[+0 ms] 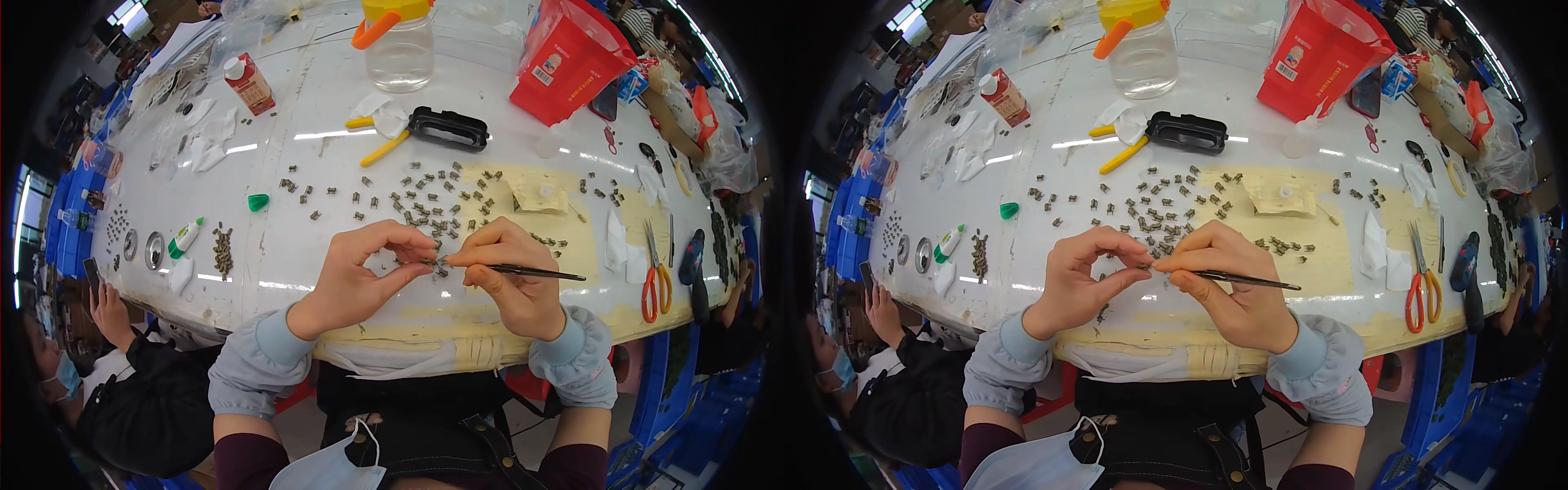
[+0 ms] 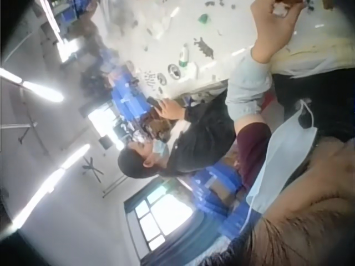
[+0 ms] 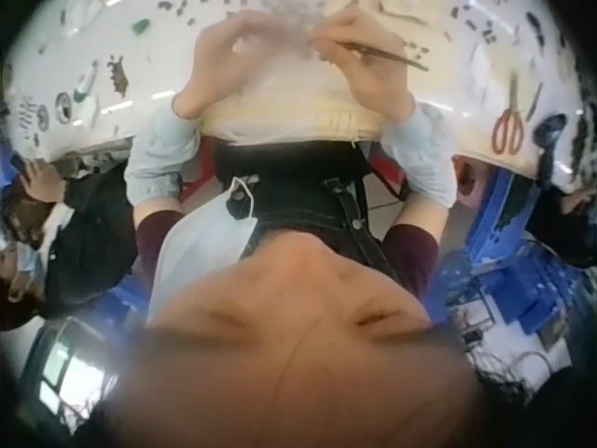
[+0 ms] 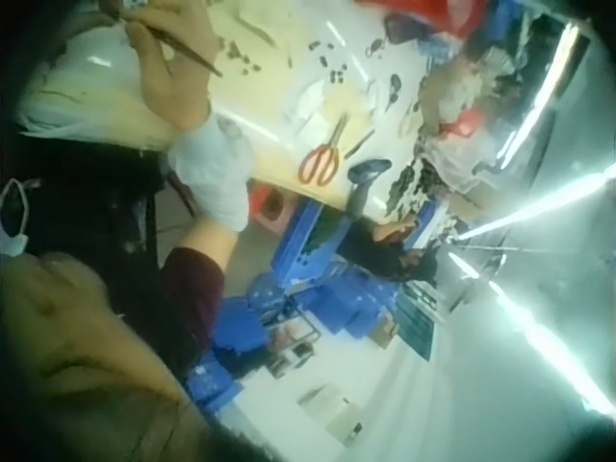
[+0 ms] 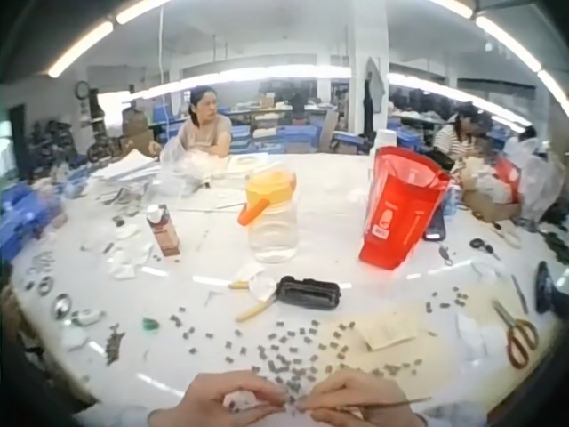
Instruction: The person holds miniature model pieces by hand and attaches small components onto them using tweezers.
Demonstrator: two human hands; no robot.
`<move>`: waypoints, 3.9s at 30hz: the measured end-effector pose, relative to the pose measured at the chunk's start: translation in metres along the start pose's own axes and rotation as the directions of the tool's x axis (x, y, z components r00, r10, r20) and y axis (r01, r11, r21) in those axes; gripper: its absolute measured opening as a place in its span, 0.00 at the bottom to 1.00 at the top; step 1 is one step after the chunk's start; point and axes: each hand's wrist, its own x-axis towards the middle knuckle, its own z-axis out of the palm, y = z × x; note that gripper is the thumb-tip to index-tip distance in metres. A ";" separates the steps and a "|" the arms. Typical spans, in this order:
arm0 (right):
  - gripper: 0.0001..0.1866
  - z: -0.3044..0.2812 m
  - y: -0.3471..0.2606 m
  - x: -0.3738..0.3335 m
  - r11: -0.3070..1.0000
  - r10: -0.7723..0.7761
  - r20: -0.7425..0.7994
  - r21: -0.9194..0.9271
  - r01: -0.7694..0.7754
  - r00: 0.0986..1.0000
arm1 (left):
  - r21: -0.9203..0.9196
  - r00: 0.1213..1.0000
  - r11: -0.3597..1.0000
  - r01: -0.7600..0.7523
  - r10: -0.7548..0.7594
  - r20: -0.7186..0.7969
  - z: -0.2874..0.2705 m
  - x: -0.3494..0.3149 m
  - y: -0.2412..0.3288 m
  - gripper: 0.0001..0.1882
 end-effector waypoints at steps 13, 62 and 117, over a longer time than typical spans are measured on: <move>0.09 0.002 0.000 0.001 1.000 0.012 0.011 -0.001 -0.012 1.000 | 0.030 0.999 0.999 -0.024 0.023 0.039 -0.002 0.001 0.002 0.14; 0.11 0.066 0.022 0.002 0.990 -0.065 0.380 -0.090 0.107 0.923 | -0.370 0.988 0.920 0.128 -0.152 -0.037 -0.006 0.001 -0.010 0.10; 0.05 0.024 0.006 0.003 0.935 0.350 0.218 -0.145 -0.324 0.911 | -0.410 0.944 0.855 0.318 -0.324 0.058 -0.009 0.002 -0.004 0.10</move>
